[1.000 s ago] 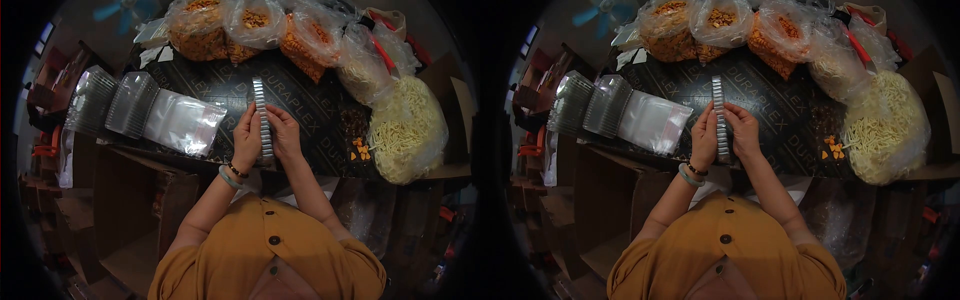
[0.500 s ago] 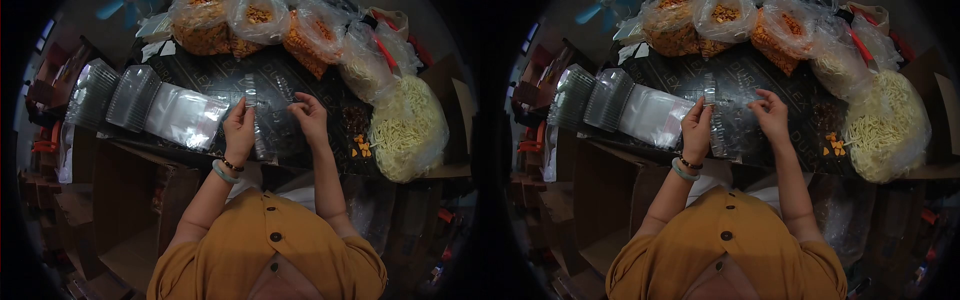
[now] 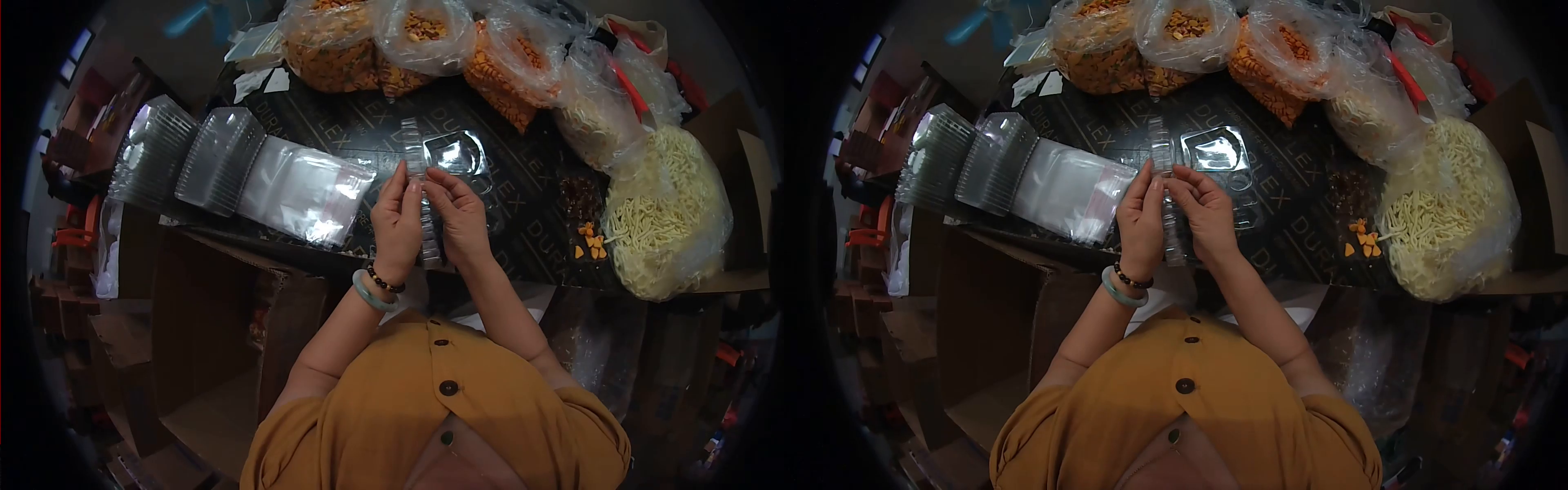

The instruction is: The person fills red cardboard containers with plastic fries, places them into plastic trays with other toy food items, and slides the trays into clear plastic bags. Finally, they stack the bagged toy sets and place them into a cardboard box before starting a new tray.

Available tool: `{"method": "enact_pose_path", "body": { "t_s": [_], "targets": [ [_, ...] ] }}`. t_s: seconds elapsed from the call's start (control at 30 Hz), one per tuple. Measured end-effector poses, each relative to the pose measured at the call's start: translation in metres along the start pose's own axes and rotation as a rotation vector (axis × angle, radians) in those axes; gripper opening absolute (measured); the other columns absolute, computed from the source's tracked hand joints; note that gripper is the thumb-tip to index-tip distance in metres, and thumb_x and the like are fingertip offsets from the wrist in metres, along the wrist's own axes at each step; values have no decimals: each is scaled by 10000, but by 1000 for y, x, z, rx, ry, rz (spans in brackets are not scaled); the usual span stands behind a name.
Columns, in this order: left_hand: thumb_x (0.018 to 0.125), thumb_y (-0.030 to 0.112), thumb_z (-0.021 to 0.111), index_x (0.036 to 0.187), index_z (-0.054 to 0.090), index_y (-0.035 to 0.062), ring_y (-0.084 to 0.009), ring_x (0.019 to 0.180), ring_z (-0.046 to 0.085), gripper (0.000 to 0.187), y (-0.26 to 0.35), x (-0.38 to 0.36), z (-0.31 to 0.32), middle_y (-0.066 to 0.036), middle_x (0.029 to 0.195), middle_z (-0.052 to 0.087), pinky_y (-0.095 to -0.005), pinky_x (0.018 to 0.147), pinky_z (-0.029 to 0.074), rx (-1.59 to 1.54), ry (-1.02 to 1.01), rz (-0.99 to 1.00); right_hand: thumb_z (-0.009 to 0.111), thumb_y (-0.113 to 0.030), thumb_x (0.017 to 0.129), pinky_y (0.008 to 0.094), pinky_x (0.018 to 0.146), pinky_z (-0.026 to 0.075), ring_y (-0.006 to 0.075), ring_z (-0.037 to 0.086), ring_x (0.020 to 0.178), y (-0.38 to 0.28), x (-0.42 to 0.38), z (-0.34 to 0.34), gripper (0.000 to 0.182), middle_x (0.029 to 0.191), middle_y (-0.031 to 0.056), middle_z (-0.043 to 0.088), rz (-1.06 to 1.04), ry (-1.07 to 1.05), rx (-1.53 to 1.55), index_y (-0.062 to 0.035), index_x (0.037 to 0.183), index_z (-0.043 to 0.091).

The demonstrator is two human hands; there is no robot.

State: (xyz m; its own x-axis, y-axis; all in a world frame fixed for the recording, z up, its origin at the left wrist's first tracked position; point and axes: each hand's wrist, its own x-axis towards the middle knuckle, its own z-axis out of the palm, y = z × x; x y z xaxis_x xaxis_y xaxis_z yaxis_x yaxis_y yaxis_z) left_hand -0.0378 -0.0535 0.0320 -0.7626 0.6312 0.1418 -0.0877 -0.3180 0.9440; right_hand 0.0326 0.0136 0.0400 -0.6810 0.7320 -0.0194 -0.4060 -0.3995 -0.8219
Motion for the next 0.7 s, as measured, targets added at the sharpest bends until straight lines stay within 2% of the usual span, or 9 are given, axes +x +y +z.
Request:
{"method": "enact_pose_path", "body": {
  "t_s": [0.2,0.33,0.4,0.43,0.5,0.53,0.6,0.7],
  "targets": [
    [923,102,472,1285,435,-56,-76,925,515,396,2,1,0,-58,1078,531,-196,802,423,32,25,23,615,-63,852,224,867,432,106,567,958,7,-2,4,262,1020,69,622,-6,3,49,5,1101,577],
    [926,109,468,1278,439,-61,-87,908,523,392,1,1,-4,-70,1051,540,-205,782,432,87,40,70,608,-49,854,221,846,444,105,579,921,7,-2,9,243,1021,68,621,-17,-13,54,6,1090,585],
    [927,112,465,1275,442,-61,-95,899,530,389,1,0,-7,-79,1039,545,-212,775,437,122,41,82,599,-29,851,219,820,459,104,593,883,2,-4,13,246,996,65,628,-51,3,-144,19,1092,580],
    [928,111,459,1270,449,-57,-109,883,536,381,3,0,-7,-89,1017,547,-223,765,442,201,46,145,599,-29,851,219,820,459,104,593,883,-1,-4,14,246,996,65,628,-49,2,-143,19,1092,580],
    [929,110,454,1266,457,-53,-124,867,542,374,6,-1,-10,-98,994,549,-233,755,447,281,52,207,602,-4,830,219,806,467,103,601,860,-5,-1,14,256,953,62,637,-192,-51,-635,33,1082,577],
    [925,101,454,1258,467,-50,-136,845,542,365,7,-1,-13,-99,967,547,-243,736,449,358,55,255,602,-4,830,219,806,467,103,601,860,-5,1,15,256,953,62,637,-191,-53,-633,33,1082,577],
    [922,92,455,1250,477,-47,-148,822,542,356,10,0,-18,-100,940,546,-254,717,451,439,61,305,613,11,805,237,826,465,106,601,872,-3,3,17,280,901,58,643,-324,-87,-740,33,1081,568],
    [910,71,468,1236,488,-47,-151,795,533,347,11,2,-28,-87,897,541,-263,685,446,620,81,380,619,21,791,255,840,463,109,599,883,5,3,20,320,881,60,646,-245,-42,-605,21,1103,548]
  ]
}}
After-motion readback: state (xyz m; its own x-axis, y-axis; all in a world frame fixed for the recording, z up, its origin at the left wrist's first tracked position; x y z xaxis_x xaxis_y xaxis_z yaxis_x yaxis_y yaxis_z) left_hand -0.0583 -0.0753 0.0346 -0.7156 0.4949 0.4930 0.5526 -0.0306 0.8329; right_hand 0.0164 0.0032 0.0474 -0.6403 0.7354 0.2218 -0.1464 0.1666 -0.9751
